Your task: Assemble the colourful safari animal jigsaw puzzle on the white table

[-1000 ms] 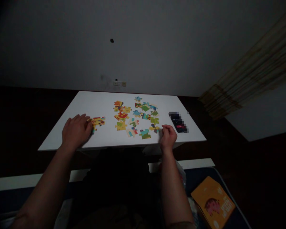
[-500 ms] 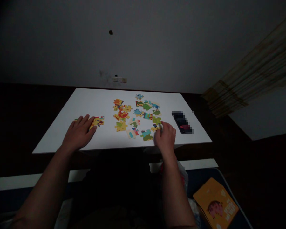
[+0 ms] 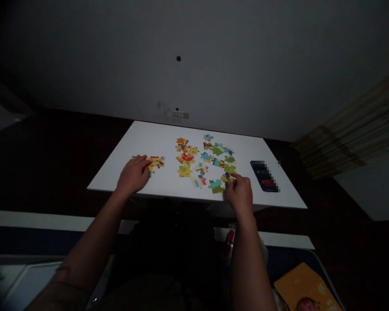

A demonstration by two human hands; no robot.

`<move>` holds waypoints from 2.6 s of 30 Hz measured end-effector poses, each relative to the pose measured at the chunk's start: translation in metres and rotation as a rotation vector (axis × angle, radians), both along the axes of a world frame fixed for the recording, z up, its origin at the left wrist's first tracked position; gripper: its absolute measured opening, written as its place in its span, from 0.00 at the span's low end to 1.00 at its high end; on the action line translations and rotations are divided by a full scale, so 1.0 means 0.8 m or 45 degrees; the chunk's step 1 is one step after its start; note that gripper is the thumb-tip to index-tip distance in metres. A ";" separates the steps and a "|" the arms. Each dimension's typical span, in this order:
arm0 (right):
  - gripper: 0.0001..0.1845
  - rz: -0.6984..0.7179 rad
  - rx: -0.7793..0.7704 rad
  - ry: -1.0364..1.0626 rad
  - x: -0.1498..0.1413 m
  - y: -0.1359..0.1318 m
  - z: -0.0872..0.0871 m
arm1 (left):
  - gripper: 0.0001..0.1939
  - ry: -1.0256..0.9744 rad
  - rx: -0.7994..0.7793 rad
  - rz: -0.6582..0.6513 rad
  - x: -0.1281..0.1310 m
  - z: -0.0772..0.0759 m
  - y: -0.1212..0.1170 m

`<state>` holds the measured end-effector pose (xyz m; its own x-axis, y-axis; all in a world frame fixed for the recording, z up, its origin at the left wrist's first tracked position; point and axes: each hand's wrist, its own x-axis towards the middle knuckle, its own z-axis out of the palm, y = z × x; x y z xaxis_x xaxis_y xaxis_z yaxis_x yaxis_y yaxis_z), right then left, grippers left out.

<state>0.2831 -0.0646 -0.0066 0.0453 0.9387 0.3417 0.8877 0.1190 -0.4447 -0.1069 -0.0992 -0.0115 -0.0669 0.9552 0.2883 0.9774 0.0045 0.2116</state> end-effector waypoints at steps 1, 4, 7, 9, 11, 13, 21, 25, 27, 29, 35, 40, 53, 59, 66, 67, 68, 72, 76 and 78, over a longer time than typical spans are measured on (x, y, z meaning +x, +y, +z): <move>0.18 0.012 0.025 0.049 -0.009 -0.002 0.005 | 0.20 -0.004 0.004 -0.008 0.000 0.000 0.000; 0.16 0.067 0.027 0.310 -0.051 -0.011 0.017 | 0.19 -0.017 0.006 -0.005 -0.001 0.001 -0.002; 0.18 0.238 -0.055 0.560 -0.109 -0.019 0.021 | 0.19 -0.007 0.021 -0.008 -0.001 0.001 -0.003; 0.23 0.385 -0.086 0.647 -0.148 -0.021 0.018 | 0.19 0.008 0.031 -0.019 -0.002 0.001 -0.002; 0.23 0.515 -0.117 0.618 -0.183 -0.020 0.012 | 0.19 0.020 0.034 -0.015 -0.002 0.001 -0.002; 0.20 0.595 -0.146 0.575 -0.212 -0.016 0.005 | 0.20 0.027 0.026 -0.009 -0.001 0.001 -0.001; 0.12 0.533 -0.170 0.401 -0.271 0.003 -0.002 | 0.19 0.012 0.031 -0.011 0.001 0.006 -0.006; 0.13 0.507 -0.125 0.225 -0.277 0.000 -0.006 | 0.19 -0.004 0.044 -0.013 0.000 0.006 -0.008; 0.13 0.508 -0.114 0.189 -0.277 -0.003 -0.007 | 0.19 -0.015 0.035 -0.007 0.000 0.007 -0.009; 0.14 0.518 -0.110 0.169 -0.277 -0.006 -0.008 | 0.19 -0.024 0.032 -0.007 0.000 0.007 -0.010; 0.17 0.604 -0.026 0.129 -0.278 -0.009 -0.010 | 0.18 -0.044 0.035 0.008 -0.003 0.007 -0.011; 0.17 0.648 0.010 0.029 -0.277 -0.011 -0.012 | 0.18 -0.089 0.028 0.002 -0.003 0.007 -0.013; 0.16 0.693 0.005 -0.107 -0.277 -0.013 -0.006 | 0.17 -0.127 0.024 -0.020 -0.002 0.008 -0.012; 0.16 0.696 0.026 -0.099 -0.276 -0.015 -0.004 | 0.17 -0.096 0.035 -0.005 -0.001 0.008 -0.012; 0.16 0.696 0.042 -0.082 -0.277 -0.016 -0.006 | 0.18 -0.085 0.051 -0.027 -0.001 0.008 -0.012; 0.15 0.698 0.037 -0.083 -0.277 -0.016 -0.005 | 0.18 -0.082 0.054 -0.025 -0.001 0.008 -0.012; 0.15 0.699 0.032 -0.086 -0.277 -0.016 -0.005 | 0.18 -0.080 0.054 -0.025 -0.001 0.008 -0.012; 0.15 0.728 0.041 -0.117 -0.277 -0.017 -0.001 | 0.18 -0.068 0.041 -0.027 -0.001 0.007 -0.011; 0.15 0.813 0.045 -0.146 -0.277 -0.018 0.002 | 0.18 -0.056 0.057 -0.036 -0.002 0.006 -0.010; 0.15 0.822 0.037 -0.154 -0.277 -0.019 0.003 | 0.18 -0.054 0.059 -0.038 -0.002 0.007 -0.009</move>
<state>0.0618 -0.0798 -0.0043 -0.5640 0.7548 0.3349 0.6776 0.6548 -0.3348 -0.1088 -0.1066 -0.0062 -0.0517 0.9427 0.3297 0.9671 -0.0351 0.2520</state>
